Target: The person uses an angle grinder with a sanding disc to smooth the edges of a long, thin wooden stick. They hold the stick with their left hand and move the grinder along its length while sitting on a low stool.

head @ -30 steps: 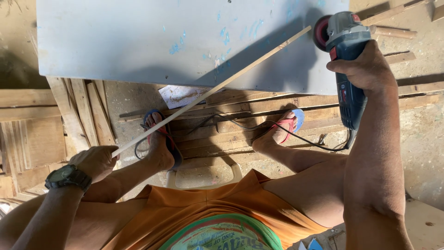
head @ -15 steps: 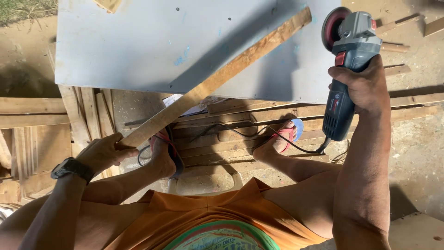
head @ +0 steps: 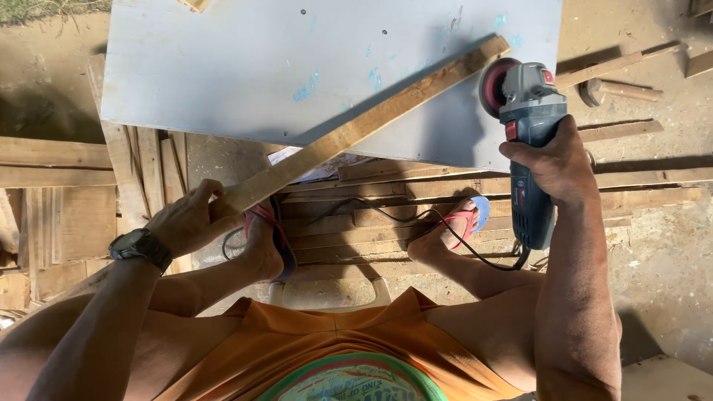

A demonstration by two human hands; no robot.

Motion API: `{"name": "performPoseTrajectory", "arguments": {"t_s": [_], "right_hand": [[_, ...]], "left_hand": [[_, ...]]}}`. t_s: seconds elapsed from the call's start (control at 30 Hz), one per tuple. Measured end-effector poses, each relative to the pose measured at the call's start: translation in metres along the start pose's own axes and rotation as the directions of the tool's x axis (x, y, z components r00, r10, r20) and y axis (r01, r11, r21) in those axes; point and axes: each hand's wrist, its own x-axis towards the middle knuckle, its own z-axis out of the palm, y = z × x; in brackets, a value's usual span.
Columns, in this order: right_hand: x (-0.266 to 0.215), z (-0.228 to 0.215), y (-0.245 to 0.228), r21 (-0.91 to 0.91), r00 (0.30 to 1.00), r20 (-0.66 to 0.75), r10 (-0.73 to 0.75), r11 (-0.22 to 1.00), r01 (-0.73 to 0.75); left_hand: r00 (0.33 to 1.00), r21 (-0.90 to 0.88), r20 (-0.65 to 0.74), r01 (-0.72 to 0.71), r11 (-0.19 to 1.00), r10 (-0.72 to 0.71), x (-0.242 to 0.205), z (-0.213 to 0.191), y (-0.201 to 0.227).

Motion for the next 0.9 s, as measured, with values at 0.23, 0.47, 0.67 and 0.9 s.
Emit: {"name": "performPoseTrajectory", "arguments": {"t_s": [0.23,0.47,0.67,0.9], "right_hand": [[-0.006,0.011,-0.011,-0.018,0.996,0.084,0.017,1.0,-0.015],[-0.012,0.025,0.002,-0.103,0.985,0.117,-0.124,0.985,0.137],[-0.017,0.028,-0.008,-0.146,0.978,0.173,-0.113,0.979,0.139],[-0.017,0.031,-0.013,-0.175,0.973,0.203,-0.112,0.973,0.149]], "left_hand": [[0.995,-0.02,0.017,-0.101,0.995,0.101,0.0,-0.008,-0.007],[0.988,-0.298,0.067,-0.113,0.948,0.139,0.002,-0.005,-0.007],[0.989,-0.268,0.083,-0.1,0.958,0.126,-0.006,-0.013,0.001],[0.993,-0.335,0.091,-0.035,0.942,0.069,0.013,0.009,-0.025]]}}
